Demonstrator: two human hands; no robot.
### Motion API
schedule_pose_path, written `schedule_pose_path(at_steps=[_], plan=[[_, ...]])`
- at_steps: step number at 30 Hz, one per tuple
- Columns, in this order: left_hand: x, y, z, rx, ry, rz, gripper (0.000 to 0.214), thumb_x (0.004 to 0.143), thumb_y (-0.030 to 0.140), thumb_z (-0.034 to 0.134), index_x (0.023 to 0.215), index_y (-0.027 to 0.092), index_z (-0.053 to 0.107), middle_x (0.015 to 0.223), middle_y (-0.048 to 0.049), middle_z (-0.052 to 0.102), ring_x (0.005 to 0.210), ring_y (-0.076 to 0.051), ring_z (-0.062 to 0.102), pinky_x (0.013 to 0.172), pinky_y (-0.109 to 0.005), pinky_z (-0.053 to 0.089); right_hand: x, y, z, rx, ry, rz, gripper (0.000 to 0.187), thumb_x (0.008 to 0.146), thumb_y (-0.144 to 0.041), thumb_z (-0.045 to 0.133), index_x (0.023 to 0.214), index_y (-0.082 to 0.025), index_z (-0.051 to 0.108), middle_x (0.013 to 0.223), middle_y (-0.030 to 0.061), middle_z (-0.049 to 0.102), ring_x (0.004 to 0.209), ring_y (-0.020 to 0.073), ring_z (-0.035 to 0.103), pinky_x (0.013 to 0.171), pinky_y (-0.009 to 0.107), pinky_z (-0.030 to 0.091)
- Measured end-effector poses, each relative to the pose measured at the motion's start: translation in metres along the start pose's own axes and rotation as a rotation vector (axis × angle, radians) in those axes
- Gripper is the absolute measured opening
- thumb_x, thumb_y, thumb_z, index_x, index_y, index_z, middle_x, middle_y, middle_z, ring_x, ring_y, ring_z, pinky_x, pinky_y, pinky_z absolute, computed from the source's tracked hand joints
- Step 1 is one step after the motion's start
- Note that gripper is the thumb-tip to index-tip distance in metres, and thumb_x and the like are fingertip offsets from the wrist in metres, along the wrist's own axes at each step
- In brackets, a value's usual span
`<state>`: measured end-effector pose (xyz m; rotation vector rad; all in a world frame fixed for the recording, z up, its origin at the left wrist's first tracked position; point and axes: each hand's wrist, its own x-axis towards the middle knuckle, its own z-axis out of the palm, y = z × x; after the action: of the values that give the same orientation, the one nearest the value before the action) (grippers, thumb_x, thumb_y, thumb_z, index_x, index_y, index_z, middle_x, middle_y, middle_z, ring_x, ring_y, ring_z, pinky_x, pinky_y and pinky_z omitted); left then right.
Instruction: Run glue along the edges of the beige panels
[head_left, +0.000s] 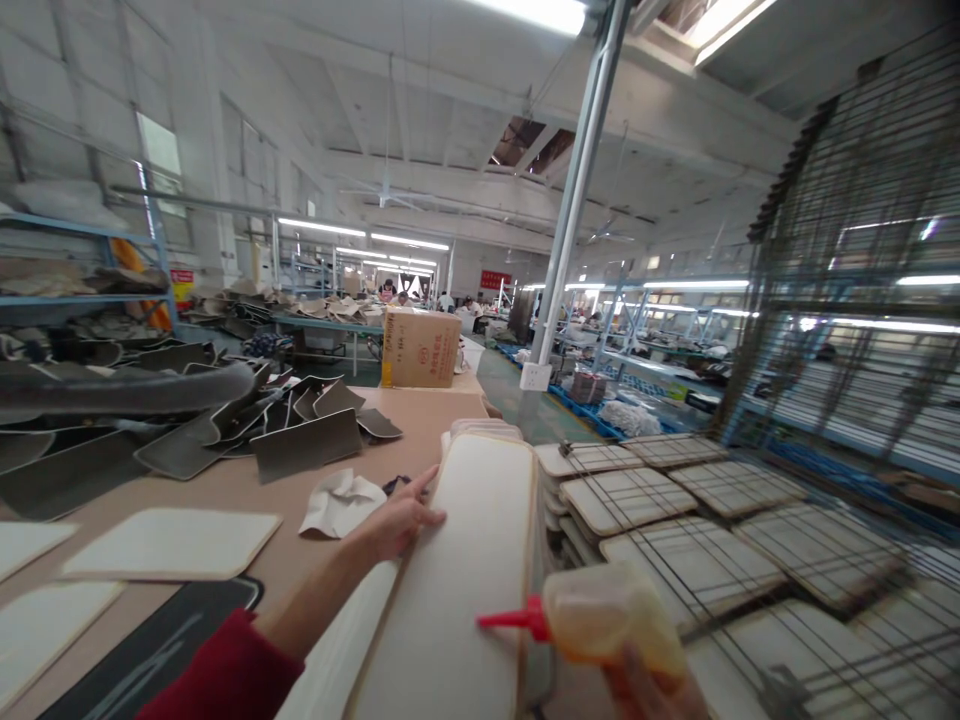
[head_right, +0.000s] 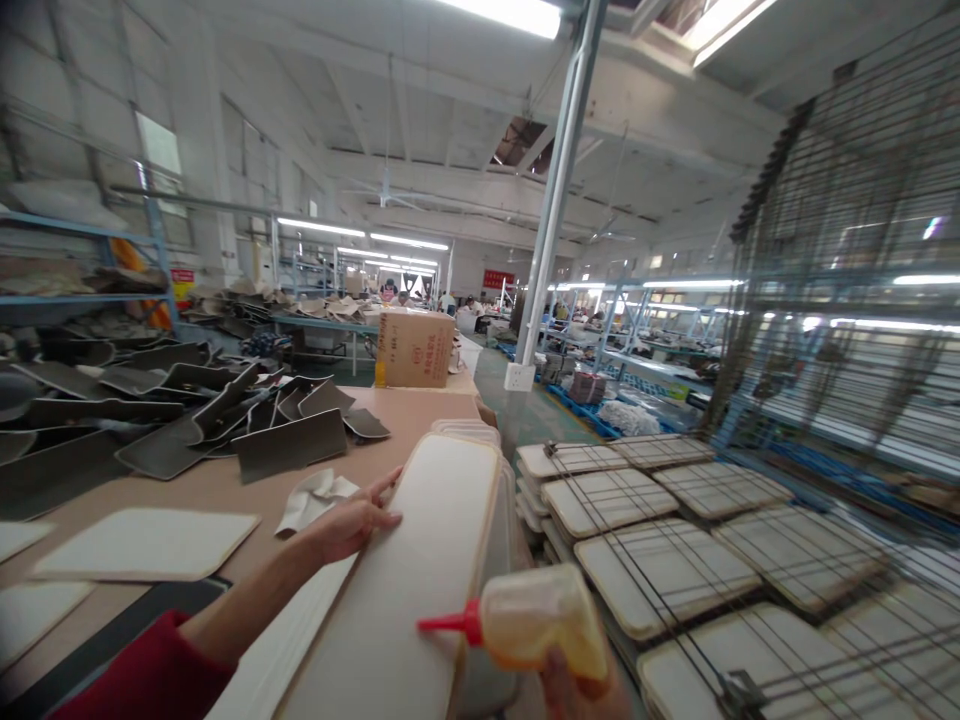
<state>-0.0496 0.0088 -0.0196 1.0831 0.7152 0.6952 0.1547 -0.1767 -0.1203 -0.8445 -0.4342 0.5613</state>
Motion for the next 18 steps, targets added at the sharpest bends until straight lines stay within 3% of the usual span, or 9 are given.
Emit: schedule_pose_path(at_steps=[2,3,5,7,11,12,13,15,18], plan=[[0.002,-0.001,0.008,0.027,-0.045,-0.021,0.113,0.05,0.002,0.068,0.147,0.02,0.014,0.109,-0.0108,0.066,0.078,-0.025,0.067,0.069,-0.035,0.054,0.021,-0.024,0.014,0.034,-0.001,-0.026,0.058,0.061,-0.037,0.081,0.113,-0.02,0.06,0.091,0.0038,0.069,0.09,0.0208,0.065,0.075,0.025,0.055],[0.002,-0.003,0.012,0.04,-0.072,-0.032,0.113,0.049,0.002,0.068,0.147,0.02,0.015,0.108,-0.0106,0.067,0.079,-0.026,0.067,0.068,-0.035,0.054,0.033,-0.036,0.022,0.057,0.044,-0.029,0.062,0.056,-0.034,0.085,0.111,-0.018,0.061,0.087,0.0031,0.069,0.083,0.0179,0.065,0.072,0.021,0.055],[0.003,-0.006,0.022,0.052,-0.13,-0.047,0.113,0.048,0.002,0.068,0.147,0.019,0.016,0.104,-0.0102,0.068,0.08,-0.027,0.067,0.069,-0.035,0.054,0.055,-0.055,0.037,0.105,0.025,-0.138,0.081,0.058,-0.028,0.084,0.13,-0.026,0.046,0.097,-0.0005,0.067,0.086,0.0133,0.063,0.077,0.022,0.053],[0.004,-0.009,0.03,0.04,-0.18,-0.04,0.113,0.048,0.003,0.069,0.147,0.019,0.017,0.103,-0.0094,0.068,0.083,-0.027,0.066,0.071,-0.034,0.053,0.066,-0.059,0.045,0.109,0.004,-0.19,0.092,0.059,-0.025,0.084,0.136,-0.032,0.035,0.105,-0.0031,0.064,0.09,0.0109,0.06,0.08,0.021,0.052],[0.009,-0.006,0.032,0.018,-0.194,0.022,0.111,0.051,0.006,0.072,0.147,0.021,0.017,0.1,-0.0074,0.07,0.085,-0.025,0.066,0.073,-0.031,0.052,0.042,-0.03,0.036,0.065,-0.051,-0.079,0.073,0.063,-0.032,0.081,0.127,-0.017,0.049,0.104,0.0071,0.066,0.086,0.016,0.063,0.075,0.021,0.053],[0.011,-0.003,0.03,0.022,-0.184,0.038,0.112,0.051,0.007,0.072,0.147,0.02,0.016,0.099,-0.0073,0.07,0.084,-0.025,0.066,0.072,-0.032,0.052,0.029,-0.021,0.031,0.048,-0.098,0.007,0.071,0.061,-0.036,0.081,0.123,-0.014,0.052,0.098,0.0094,0.068,0.082,0.019,0.064,0.07,0.023,0.054],[0.013,-0.001,0.028,0.028,-0.175,0.052,0.112,0.051,0.008,0.072,0.147,0.02,0.015,0.097,-0.0073,0.07,0.082,-0.025,0.066,0.07,-0.032,0.052,0.016,-0.014,0.027,0.029,-0.143,0.045,0.074,0.064,-0.039,0.079,0.127,-0.017,0.048,0.104,0.0109,0.067,0.091,0.0227,0.064,0.076,0.028,0.053],[0.014,0.003,0.024,0.043,-0.17,0.07,0.112,0.052,0.009,0.072,0.147,0.02,0.015,0.098,-0.0073,0.07,0.079,-0.025,0.066,0.068,-0.031,0.052,-0.002,-0.01,0.022,-0.08,-0.142,0.0,0.077,0.054,-0.044,0.083,0.121,-0.018,0.054,0.11,0.0116,0.065,0.097,0.0274,0.062,0.079,0.031,0.053],[0.011,0.005,0.024,0.068,-0.188,0.051,0.113,0.052,0.008,0.073,0.147,0.02,0.014,0.099,-0.0075,0.07,0.078,-0.023,0.066,0.067,-0.03,0.052,0.004,-0.03,0.028,-0.135,-0.015,-0.133,0.079,0.052,-0.042,0.084,0.122,-0.023,0.053,0.113,0.0064,0.062,0.097,0.0211,0.06,0.077,0.023,0.05]])
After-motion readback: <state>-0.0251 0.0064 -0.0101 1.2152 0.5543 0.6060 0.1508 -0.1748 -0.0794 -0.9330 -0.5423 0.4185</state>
